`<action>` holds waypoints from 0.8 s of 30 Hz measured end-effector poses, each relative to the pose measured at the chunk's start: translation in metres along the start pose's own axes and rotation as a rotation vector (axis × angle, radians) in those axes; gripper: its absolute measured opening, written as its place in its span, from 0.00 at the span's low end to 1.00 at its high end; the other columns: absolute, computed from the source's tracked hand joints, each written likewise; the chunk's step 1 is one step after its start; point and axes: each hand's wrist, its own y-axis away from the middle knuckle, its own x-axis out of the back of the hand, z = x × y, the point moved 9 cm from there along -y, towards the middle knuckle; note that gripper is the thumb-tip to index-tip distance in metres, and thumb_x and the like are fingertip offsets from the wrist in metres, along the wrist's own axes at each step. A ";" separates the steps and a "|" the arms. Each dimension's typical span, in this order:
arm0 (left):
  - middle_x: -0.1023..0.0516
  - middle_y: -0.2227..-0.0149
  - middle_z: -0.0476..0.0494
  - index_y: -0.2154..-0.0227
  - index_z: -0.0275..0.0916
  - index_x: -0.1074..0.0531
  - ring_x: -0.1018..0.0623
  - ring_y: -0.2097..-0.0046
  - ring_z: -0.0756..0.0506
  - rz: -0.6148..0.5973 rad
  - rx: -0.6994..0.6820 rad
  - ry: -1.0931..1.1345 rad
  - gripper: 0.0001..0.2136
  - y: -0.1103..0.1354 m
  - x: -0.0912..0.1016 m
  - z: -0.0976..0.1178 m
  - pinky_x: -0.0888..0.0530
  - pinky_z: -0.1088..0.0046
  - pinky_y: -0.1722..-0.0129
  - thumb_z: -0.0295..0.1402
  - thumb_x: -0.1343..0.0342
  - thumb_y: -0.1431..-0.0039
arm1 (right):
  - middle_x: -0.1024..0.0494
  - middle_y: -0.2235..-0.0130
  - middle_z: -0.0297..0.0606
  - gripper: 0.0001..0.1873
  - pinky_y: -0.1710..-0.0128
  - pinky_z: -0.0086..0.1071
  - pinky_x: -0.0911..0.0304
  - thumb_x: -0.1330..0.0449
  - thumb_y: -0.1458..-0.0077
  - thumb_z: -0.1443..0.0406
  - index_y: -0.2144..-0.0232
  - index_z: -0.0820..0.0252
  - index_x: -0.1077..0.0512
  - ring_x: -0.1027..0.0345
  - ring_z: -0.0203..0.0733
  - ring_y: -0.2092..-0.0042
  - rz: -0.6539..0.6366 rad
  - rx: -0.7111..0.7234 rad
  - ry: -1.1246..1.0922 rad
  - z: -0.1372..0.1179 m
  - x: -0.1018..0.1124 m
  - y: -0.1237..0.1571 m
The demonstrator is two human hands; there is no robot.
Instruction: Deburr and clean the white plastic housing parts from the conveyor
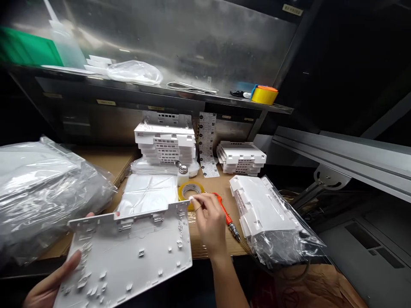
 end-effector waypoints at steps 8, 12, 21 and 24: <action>0.22 0.40 0.43 0.29 0.64 0.56 0.22 0.44 0.33 0.176 -0.208 -0.169 0.52 -0.017 -0.015 -0.021 0.30 0.54 0.36 0.14 0.35 0.45 | 0.21 0.58 0.39 0.08 0.60 0.34 0.27 0.37 0.35 0.68 0.55 0.54 0.21 0.25 0.41 0.58 -0.030 0.097 -0.140 -0.055 -0.024 -0.003; 0.23 0.39 0.44 0.30 0.64 0.50 0.24 0.40 0.33 0.159 -0.202 -0.143 0.48 -0.023 -0.039 -0.037 0.31 0.57 0.35 0.20 0.33 0.43 | 0.22 0.59 0.39 0.10 0.61 0.31 0.26 0.37 0.37 0.73 0.55 0.57 0.22 0.25 0.38 0.60 -0.115 0.252 -0.262 -0.112 -0.056 0.001; 0.23 0.38 0.43 0.33 0.61 0.38 0.23 0.40 0.33 0.148 -0.230 -0.158 0.41 -0.022 -0.048 -0.037 0.30 0.58 0.35 0.23 0.30 0.44 | 0.23 0.59 0.38 0.11 0.60 0.29 0.26 0.38 0.37 0.74 0.56 0.57 0.21 0.25 0.37 0.61 -0.090 0.223 -0.244 -0.108 -0.061 -0.003; 0.23 0.38 0.44 0.33 0.61 0.39 0.24 0.40 0.34 0.135 -0.220 -0.128 0.40 -0.025 -0.048 -0.038 0.31 0.60 0.35 0.24 0.31 0.43 | 0.22 0.60 0.38 0.12 0.58 0.31 0.25 0.38 0.37 0.74 0.55 0.56 0.21 0.24 0.38 0.59 -0.094 0.295 -0.253 -0.121 -0.062 0.000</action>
